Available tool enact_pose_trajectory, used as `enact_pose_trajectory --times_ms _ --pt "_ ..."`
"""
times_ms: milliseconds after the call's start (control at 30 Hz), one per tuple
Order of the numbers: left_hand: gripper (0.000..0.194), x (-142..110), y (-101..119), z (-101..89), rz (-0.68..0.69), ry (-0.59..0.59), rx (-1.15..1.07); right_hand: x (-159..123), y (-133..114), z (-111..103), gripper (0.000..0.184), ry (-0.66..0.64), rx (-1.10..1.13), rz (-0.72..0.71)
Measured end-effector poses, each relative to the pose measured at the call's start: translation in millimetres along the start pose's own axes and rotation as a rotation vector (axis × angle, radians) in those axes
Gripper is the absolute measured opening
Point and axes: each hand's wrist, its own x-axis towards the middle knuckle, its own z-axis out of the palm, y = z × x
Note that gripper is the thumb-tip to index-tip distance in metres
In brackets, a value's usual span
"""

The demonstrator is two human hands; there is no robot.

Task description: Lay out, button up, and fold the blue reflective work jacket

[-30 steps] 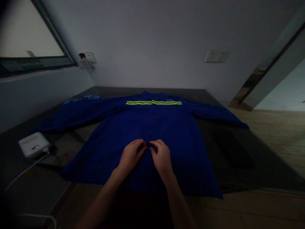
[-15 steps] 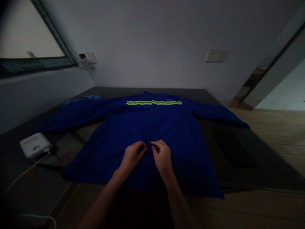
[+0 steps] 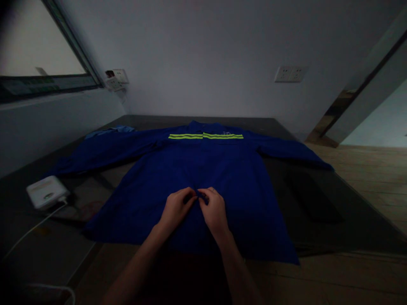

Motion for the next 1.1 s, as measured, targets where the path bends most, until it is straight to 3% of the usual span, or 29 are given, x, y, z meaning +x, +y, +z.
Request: enact_pose_trajectory --times_ms 233,500,833,1100 --pt "0.007 -0.2 0.2 -0.8 -0.005 -0.009 -0.034 0.1 -3.0 -0.6 0.020 0.038 -0.006 -0.023" --pt "0.009 -0.4 4.7 -4.8 -0.015 0.003 -0.089 -0.6 -5.3 1.3 0.020 0.105 -0.204 -0.079" --pt "0.011 -1.2 3.1 -6.1 -0.023 0.023 -0.147 -2.2 -1.5 0.0 0.027 0.026 -0.061 -0.112" --pt "0.010 -0.9 1.0 -4.8 -0.068 0.017 -0.212 -2.0 -0.4 0.6 0.029 0.031 -0.076 -0.085"
